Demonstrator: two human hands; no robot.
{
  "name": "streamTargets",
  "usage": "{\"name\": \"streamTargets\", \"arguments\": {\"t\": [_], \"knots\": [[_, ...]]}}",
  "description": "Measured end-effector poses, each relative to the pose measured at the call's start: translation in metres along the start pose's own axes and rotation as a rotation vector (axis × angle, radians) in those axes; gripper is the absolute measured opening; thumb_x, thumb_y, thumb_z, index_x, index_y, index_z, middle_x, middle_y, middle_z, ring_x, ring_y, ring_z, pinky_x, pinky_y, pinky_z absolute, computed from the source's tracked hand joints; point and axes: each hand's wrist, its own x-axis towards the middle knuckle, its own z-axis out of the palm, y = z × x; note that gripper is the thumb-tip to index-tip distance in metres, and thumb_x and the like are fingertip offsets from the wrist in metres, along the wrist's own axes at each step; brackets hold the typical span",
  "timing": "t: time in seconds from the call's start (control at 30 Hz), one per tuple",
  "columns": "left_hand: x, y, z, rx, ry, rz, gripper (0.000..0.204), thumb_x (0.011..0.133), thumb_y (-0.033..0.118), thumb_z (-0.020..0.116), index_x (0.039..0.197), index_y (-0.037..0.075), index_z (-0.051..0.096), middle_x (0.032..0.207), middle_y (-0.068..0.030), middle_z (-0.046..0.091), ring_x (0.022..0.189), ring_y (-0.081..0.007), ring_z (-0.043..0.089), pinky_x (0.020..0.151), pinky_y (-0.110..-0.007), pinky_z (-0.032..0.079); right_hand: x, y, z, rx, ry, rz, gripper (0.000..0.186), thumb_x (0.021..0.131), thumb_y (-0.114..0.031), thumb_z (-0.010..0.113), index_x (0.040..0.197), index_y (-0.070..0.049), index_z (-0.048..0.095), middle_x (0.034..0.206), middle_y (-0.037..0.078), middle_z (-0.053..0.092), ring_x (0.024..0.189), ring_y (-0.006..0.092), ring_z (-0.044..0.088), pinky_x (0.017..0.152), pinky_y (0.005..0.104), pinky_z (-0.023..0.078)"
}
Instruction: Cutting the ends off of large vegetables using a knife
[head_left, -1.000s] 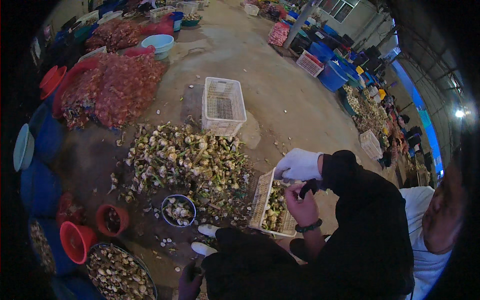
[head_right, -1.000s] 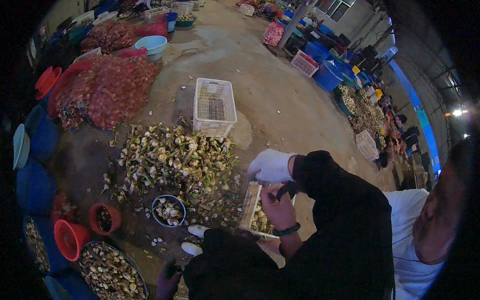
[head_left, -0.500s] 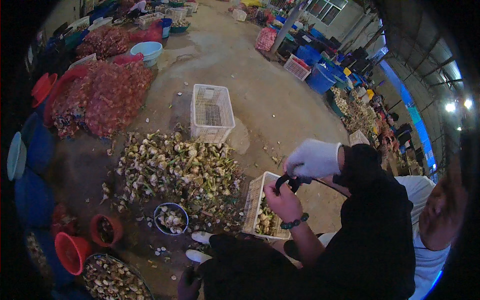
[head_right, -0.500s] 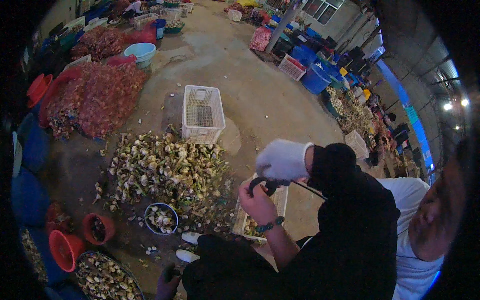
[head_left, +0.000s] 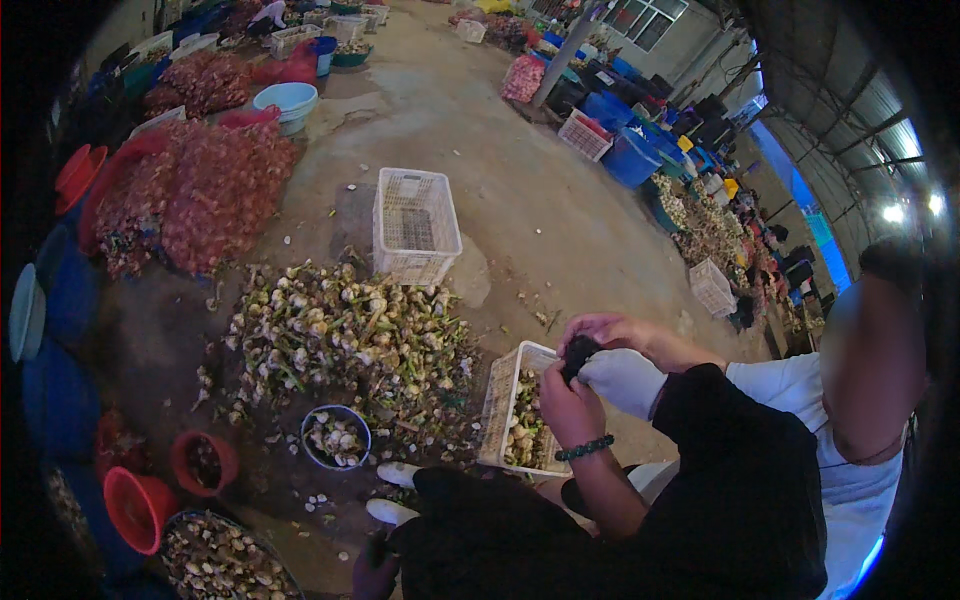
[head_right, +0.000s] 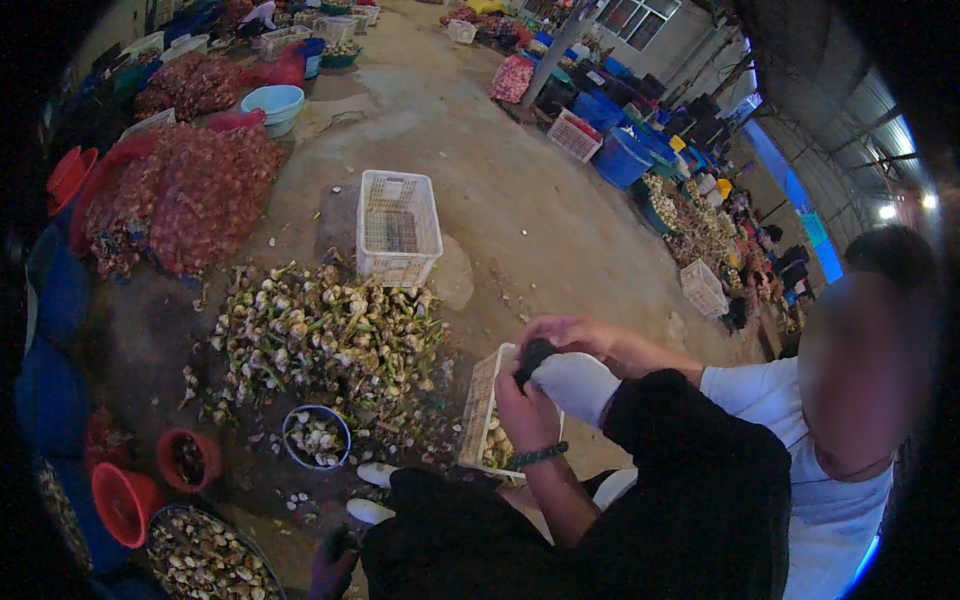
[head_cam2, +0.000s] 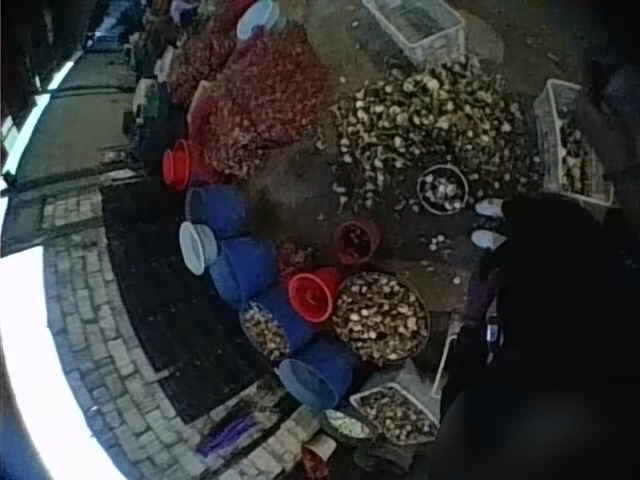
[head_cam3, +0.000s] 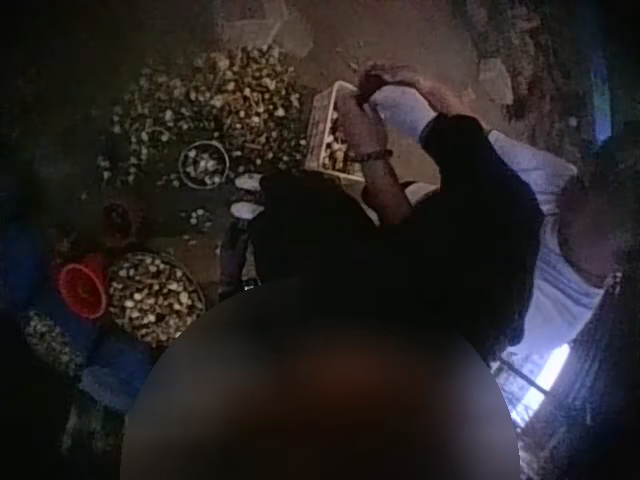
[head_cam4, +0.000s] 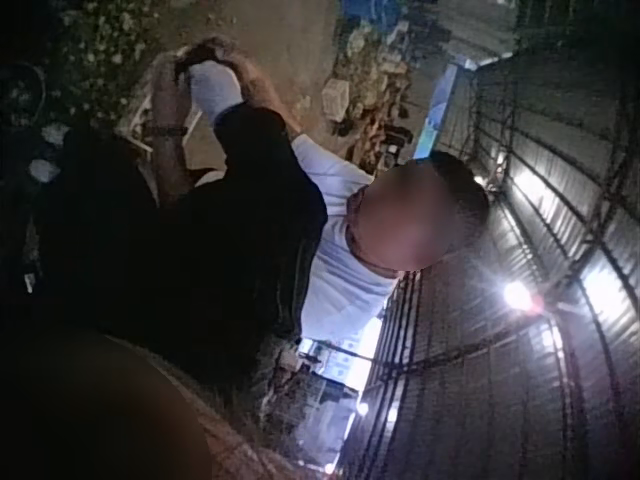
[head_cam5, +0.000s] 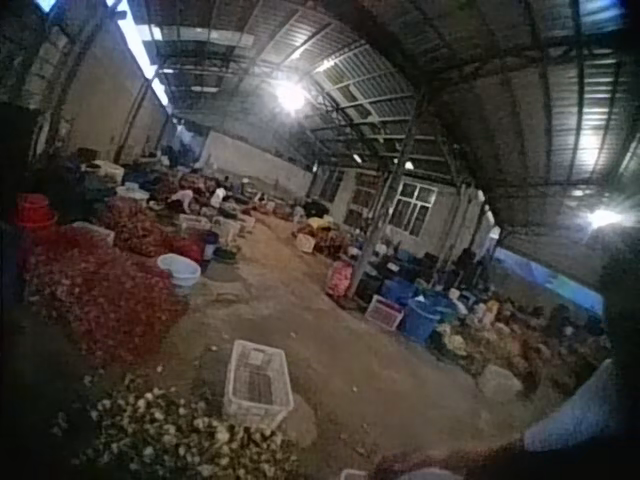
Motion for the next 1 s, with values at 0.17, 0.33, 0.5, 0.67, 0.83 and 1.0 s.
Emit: {"name": "streamTargets", "arguments": {"t": [0.17, 0.33, 0.5, 0.67, 0.83, 1.0], "knots": [[0.002, -0.029, -0.009, 0.043, -0.056, -0.203, 0.050, 0.091, 0.019, 0.063, 0.136, 0.005, 0.048, 0.125, -0.0110, 0.060, 0.101, -0.0145, 0.057, 0.083, -0.030, 0.048, 0.000, 0.009, 0.008, 0.153, 0.027, -0.057, 0.019, 0.080, -0.019, 0.057, 0.088, -0.008, 0.069, 0.081, 0.016, 0.065, 0.080, 0.0338, 0.065, 0.074, 0.0435, 0.052], [0.000, -0.066, -0.004, -0.069, -0.007, -0.055, 0.050, 0.093, 0.015, 0.060, 0.139, 0.005, 0.045, 0.128, -0.0099, 0.057, 0.103, -0.0151, 0.057, 0.085, -0.030, 0.048, 0.003, 0.026, 0.021, 0.332, 0.082, -0.203, 0.019, 0.080, -0.019, 0.057, 0.090, -0.007, 0.068, 0.080, 0.016, 0.064, 0.079, 0.0335, 0.064, 0.073, 0.0430, 0.051], [0.003, -0.072, 0.001, -0.003, -0.044, 0.054, 0.051, 0.092, 0.014, 0.061, 0.139, 0.004, 0.044, 0.134, -0.0126, 0.052, 0.117, -0.0207, 0.053, 0.097, -0.035, 0.043, 0.000, -0.001, -0.019, 0.054, 0.117, -0.079, 0.018, 0.081, -0.016, 0.056, 0.090, -0.005, 0.067, 0.080, 0.016, 0.064, 0.080, 0.0341, 0.064, 0.074, 0.0428, 0.051], [0.011, -0.093, -0.008, -0.009, 0.001, -0.001, 0.051, 0.093, 0.012, 0.059, 0.140, 0.003, 0.042, 0.137, -0.0124, 0.050, 0.124, -0.0211, 0.048, 0.103, -0.035, 0.040, 0.031, -0.021, -0.058, 0.014, 0.149, -0.072, 0.021, 0.082, -0.014, 0.053, 0.094, -0.004, 0.067, 0.085, 0.017, 0.065, 0.083, 0.0354, 0.064, 0.076, 0.0422, 0.051], [0.016, -0.077, 0.006, -0.079, -0.111, -0.118, 0.052, 0.094, 0.013, 0.058, 0.142, 0.004, 0.040, 0.139, -0.0102, 0.049, 0.127, -0.0196, 0.046, 0.104, -0.034, 0.038, 0.029, -0.021, -0.087, -0.029, 0.161, -0.135, 0.021, 0.082, -0.015, 0.054, 0.094, -0.004, 0.067, 0.087, 0.018, 0.066, 0.083, 0.0353, 0.064, 0.075, 0.0423, 0.051], [0.010, -0.051, -0.001, 0.068, -0.110, -0.262, 0.055, 0.094, 0.015, 0.058, 0.144, 0.005, 0.037, 0.138, -0.0081, 0.049, 0.118, -0.0157, 0.049, 0.094, -0.028, 0.042, 0.072, -0.043, -0.094, -0.138, 0.212, -0.404, 0.021, 0.081, -0.017, 0.055, 0.092, -0.004, 0.068, 0.087, 0.019, 0.065, 0.081, 0.0370, 0.063, 0.075, 0.0438, 0.051]]}}
